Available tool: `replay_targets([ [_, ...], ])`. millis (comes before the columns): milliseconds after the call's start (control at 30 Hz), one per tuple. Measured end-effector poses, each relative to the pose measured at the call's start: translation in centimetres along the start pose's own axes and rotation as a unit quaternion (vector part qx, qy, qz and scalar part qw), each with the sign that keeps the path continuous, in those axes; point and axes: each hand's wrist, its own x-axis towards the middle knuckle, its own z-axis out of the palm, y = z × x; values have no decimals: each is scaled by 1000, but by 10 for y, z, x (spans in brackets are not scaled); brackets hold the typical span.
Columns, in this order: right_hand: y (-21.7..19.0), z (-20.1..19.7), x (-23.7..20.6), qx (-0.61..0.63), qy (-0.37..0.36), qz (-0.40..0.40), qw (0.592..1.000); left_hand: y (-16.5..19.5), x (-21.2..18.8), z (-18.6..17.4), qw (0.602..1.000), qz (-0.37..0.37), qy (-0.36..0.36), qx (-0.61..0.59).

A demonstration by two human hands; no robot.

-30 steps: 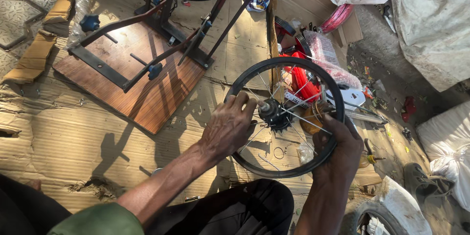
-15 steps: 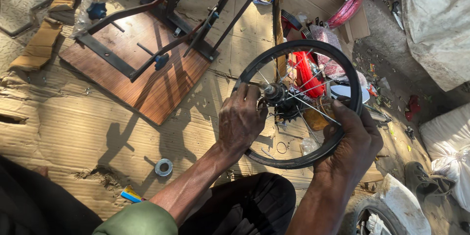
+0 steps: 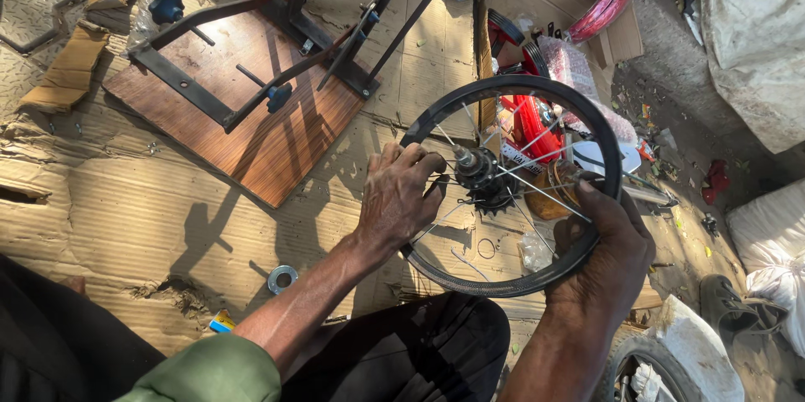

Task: The person sits on a cardboard-covered floor and uses a wrench to tighten the axle nuts on a bicycle wheel. They then insert a rubber ring into the rim and adjust the spokes by hand.

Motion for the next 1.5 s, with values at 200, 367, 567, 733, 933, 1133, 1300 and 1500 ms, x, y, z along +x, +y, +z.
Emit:
replay_targets([
  [200, 12, -4, 0, -26, -12, 24, 999, -28, -5, 0, 996, 51, -73, 15],
  [367, 23, -8, 0, 17, 0, 57, 998, -49, -13, -16, 983, 161, -55, 64],
  [567, 28, -9, -6, -43, 4, 21, 999, -45, -9, -23, 970, 197, -22, 139],
  [733, 26, -1, -5, -17, 10, -16, 1000, -19, -18, -24, 970, 90, -212, 72],
  [933, 27, -6, -4, 11, -41, -21, 999, 14, -23, -32, 878, -260, -278, -290],
  [1133, 30, -10, -9, -6, -50, -38, 998, 27, -17, -49, 828, -330, -285, -353],
  [1300, 28, -13, -5, 33, -53, -26, 998, 38, -15, -52, 507, -450, -128, -724],
  [1500, 38, -24, -3, 51, -63, -10, 997, 43, -15, -43, 514, -459, -87, -720],
])
